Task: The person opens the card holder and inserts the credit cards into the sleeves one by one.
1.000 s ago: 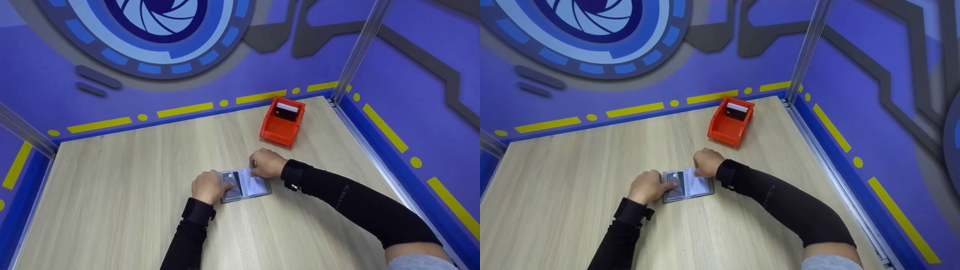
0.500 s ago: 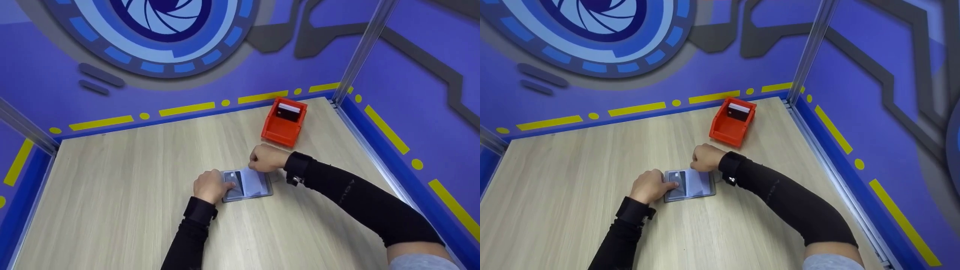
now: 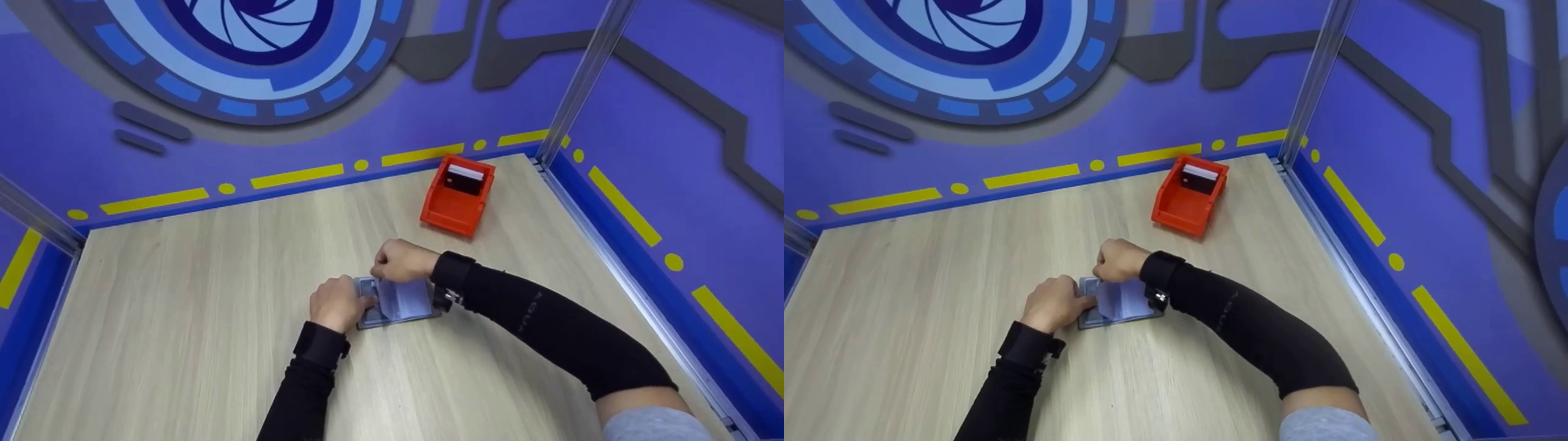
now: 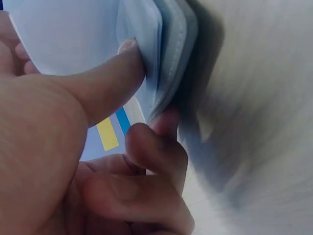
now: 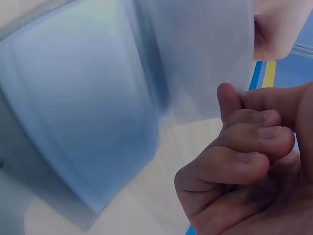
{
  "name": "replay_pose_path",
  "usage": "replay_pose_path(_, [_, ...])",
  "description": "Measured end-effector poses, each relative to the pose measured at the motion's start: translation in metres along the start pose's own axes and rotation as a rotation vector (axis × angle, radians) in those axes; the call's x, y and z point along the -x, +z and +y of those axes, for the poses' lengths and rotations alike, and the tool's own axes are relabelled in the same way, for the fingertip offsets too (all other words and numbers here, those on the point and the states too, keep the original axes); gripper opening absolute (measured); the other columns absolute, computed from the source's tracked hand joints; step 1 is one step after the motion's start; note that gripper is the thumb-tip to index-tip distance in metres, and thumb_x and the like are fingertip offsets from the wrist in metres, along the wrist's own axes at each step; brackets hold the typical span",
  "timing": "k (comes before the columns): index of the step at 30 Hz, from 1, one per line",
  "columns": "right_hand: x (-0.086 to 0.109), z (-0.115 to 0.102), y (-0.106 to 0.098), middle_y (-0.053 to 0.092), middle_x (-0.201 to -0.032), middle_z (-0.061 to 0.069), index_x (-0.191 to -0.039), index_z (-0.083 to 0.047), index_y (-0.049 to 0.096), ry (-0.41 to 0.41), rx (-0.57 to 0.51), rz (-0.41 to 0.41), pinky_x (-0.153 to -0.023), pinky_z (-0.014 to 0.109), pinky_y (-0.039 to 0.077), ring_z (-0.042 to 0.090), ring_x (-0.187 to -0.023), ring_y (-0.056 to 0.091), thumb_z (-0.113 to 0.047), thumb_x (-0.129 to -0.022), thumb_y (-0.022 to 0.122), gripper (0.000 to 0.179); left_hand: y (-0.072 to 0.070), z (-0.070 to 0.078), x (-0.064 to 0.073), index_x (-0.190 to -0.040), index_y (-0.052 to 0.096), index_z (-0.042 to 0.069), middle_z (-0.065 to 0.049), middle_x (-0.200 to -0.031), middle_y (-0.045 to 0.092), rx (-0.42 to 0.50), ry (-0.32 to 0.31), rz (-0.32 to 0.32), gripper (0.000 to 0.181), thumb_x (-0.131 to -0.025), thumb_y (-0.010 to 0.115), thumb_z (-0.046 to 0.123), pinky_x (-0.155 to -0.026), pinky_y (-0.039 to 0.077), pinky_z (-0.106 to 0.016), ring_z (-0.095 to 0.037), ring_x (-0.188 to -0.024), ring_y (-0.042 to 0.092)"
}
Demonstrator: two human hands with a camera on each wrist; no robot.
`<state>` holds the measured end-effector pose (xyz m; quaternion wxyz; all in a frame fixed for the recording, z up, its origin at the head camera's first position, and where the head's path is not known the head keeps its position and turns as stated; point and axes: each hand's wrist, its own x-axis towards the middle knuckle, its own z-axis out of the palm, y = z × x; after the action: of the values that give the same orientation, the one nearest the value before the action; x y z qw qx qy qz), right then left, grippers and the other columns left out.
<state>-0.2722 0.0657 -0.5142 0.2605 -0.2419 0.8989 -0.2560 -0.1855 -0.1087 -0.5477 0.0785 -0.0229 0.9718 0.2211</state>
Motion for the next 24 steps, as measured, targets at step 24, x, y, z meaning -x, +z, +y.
replay_pose_path(24, [-0.008, -0.003, 0.039, 0.039, -0.057, -0.009, -0.057, -0.026, 0.042, -0.039, 0.015, 0.193, -0.066, 0.032, 0.041, 0.017, -0.058, 0.045, -0.043, -0.116, 0.036, 0.062, -0.006, -0.007, 0.0, -0.069, 0.052, 0.017, -0.003, -0.072, 0.056, 0.028, 0.026, 0.016, 0.051, -0.098, 0.078, 0.05, -0.057, 0.04, -0.038, -0.023, -0.064, 0.055])
